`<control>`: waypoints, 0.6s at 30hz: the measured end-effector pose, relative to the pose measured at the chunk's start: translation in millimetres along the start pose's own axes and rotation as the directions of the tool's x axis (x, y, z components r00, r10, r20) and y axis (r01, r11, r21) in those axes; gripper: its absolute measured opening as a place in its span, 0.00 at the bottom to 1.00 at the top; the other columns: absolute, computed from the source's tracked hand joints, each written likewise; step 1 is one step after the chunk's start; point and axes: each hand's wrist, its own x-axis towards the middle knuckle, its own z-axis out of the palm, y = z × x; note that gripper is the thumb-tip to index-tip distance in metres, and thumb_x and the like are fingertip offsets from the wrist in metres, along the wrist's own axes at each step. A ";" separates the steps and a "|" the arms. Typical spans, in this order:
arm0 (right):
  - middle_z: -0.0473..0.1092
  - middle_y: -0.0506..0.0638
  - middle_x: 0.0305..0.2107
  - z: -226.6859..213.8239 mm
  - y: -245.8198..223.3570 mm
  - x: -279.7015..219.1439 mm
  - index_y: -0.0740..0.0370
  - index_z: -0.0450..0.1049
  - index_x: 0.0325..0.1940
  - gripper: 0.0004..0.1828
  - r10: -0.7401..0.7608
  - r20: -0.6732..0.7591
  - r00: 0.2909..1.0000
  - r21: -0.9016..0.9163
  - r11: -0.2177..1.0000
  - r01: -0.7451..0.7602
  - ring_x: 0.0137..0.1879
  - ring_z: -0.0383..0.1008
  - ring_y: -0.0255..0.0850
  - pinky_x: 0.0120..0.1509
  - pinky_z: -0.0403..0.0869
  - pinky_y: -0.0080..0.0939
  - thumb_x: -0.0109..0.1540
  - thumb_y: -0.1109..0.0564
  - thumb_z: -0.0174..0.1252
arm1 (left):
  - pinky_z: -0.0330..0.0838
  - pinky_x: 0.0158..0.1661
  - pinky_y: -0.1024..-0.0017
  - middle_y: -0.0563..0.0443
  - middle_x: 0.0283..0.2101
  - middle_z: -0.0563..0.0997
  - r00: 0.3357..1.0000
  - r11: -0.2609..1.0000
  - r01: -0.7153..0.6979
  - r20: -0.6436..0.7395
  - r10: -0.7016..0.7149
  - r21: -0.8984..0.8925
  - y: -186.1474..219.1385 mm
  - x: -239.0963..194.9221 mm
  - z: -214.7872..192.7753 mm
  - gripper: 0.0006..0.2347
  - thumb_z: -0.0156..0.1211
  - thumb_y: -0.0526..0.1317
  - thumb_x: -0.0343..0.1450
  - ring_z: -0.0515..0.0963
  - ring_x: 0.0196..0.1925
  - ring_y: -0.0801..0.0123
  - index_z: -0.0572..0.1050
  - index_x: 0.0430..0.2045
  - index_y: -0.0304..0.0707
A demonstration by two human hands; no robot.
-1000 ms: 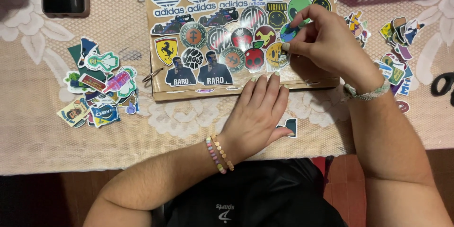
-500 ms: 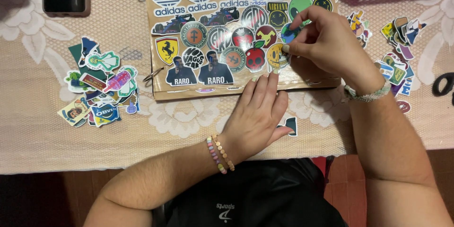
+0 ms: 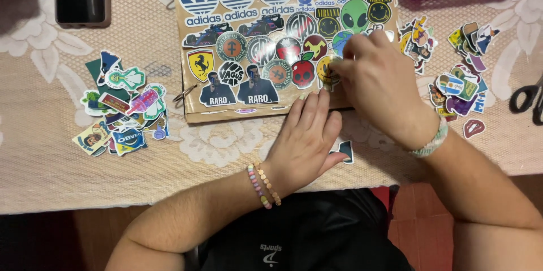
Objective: Peeling and applying stickers to a board while using tape and scissors.
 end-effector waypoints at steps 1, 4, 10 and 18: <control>0.70 0.47 0.34 0.0 -2.6 -4.7 0.51 0.81 0.42 0.09 -0.071 0.070 0.995 -0.037 0.997 0.074 0.42 0.64 0.47 0.33 0.69 0.46 0.68 0.51 0.56 | 0.54 0.68 0.52 0.24 0.67 0.63 1.000 1.000 0.003 0.001 -0.003 -0.011 0.4 -0.3 0.5 0.36 0.60 0.67 0.63 0.64 0.68 0.42 0.66 0.53 0.33; 0.66 0.50 0.36 14.9 2.8 -12.9 0.55 0.76 0.45 0.11 -0.153 0.145 0.978 -0.088 0.982 0.167 0.45 0.65 0.50 0.33 0.72 0.45 0.65 0.50 0.52 | 0.54 0.68 0.52 0.26 0.66 0.64 1.000 0.999 0.014 0.004 -0.013 -0.046 -0.1 0.9 2.0 0.37 0.60 0.68 0.63 0.63 0.69 0.42 0.66 0.52 0.33; 0.68 0.44 0.37 25.7 15.5 4.0 0.43 0.82 0.32 0.14 -0.204 0.208 0.957 -0.009 0.978 0.211 0.50 0.66 0.47 0.37 0.73 0.43 0.61 0.53 0.50 | 0.54 0.63 0.47 0.18 0.57 0.65 0.997 0.981 -0.066 -0.050 0.058 -0.183 -7.5 4.5 -4.5 0.33 0.59 0.61 0.65 0.64 0.62 0.36 0.64 0.49 0.24; 0.67 0.42 0.35 40.3 18.2 5.0 0.45 0.81 0.25 0.12 -0.222 0.149 0.963 0.009 0.975 0.223 0.47 0.66 0.45 0.40 0.71 0.44 0.57 0.55 0.53 | 0.61 0.58 0.51 0.25 0.54 0.69 0.993 0.975 -0.075 -0.109 0.053 -0.211 -18.2 9.5 -1.2 0.32 0.61 0.59 0.66 0.68 0.58 0.41 0.66 0.49 0.25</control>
